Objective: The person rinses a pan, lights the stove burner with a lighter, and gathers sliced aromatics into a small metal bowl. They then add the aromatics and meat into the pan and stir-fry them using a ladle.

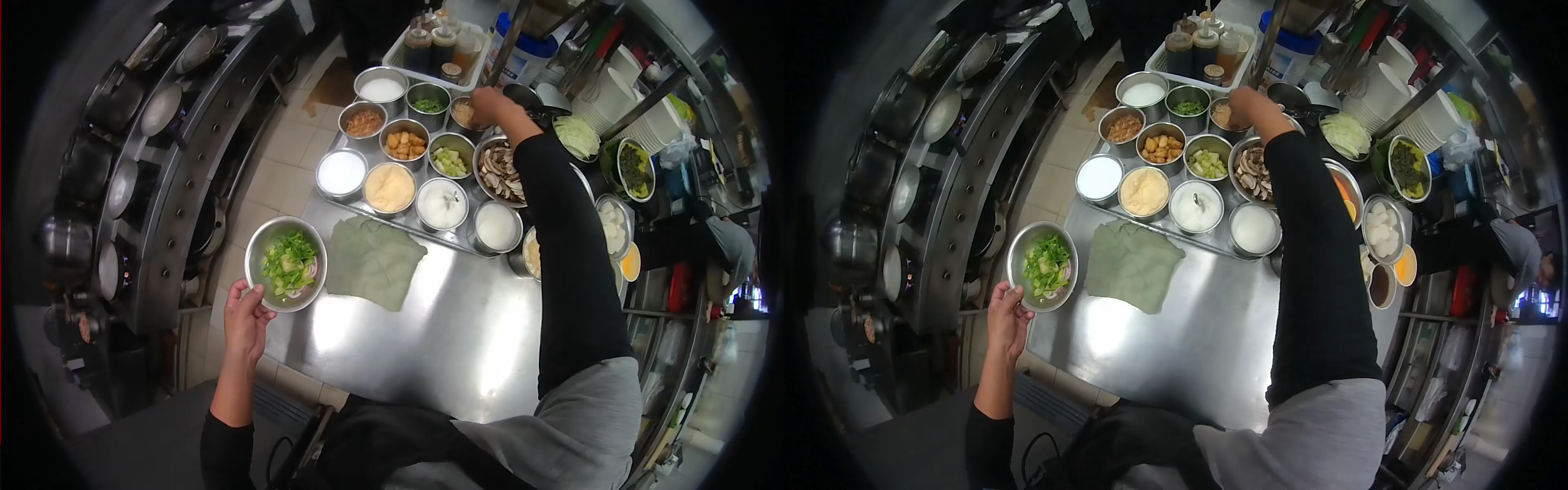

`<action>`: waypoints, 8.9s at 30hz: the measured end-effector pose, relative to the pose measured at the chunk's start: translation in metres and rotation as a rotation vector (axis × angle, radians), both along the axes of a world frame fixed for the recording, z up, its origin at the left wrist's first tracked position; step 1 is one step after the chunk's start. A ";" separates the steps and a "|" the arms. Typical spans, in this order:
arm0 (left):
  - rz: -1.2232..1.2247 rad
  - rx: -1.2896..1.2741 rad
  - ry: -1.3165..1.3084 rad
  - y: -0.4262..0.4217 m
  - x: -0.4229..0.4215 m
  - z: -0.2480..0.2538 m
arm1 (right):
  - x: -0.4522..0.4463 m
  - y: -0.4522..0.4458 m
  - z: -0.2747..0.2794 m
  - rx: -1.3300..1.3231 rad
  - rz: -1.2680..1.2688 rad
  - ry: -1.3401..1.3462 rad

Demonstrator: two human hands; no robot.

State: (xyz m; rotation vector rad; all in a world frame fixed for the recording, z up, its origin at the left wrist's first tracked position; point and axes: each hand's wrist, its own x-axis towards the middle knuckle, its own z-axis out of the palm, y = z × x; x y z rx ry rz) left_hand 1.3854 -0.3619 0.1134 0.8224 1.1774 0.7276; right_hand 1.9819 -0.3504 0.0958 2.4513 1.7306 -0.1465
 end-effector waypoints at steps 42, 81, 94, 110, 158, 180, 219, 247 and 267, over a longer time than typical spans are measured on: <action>-0.039 0.115 -0.163 0.094 -0.192 -0.019 | -0.570 0.099 0.120 0.279 0.716 0.524; 0.294 0.081 -0.204 0.650 -0.268 -0.045 | -0.482 0.690 -0.092 0.273 0.162 0.992; 0.653 0.138 -0.204 0.697 -0.198 -0.045 | -0.580 0.926 0.125 0.080 0.867 1.679; 2.044 -0.120 0.104 0.437 0.062 -0.045 | -1.049 1.168 0.112 -0.744 -0.060 2.189; 1.360 0.133 -0.039 0.606 -0.096 -0.053 | -0.269 1.205 0.107 -0.184 0.281 1.093; 1.259 0.107 -0.117 0.613 -0.118 -0.053 | -0.230 1.122 0.155 -0.426 0.089 1.696; 0.866 0.145 0.029 0.855 -0.115 -0.087 | -0.244 0.875 -0.030 0.089 0.683 0.944; 0.116 0.762 1.603 0.973 -0.051 -0.093 | -0.222 0.876 0.020 0.064 0.737 0.820; 0.565 0.865 1.509 0.972 -0.096 -0.075 | -0.200 0.879 0.019 0.046 0.750 0.768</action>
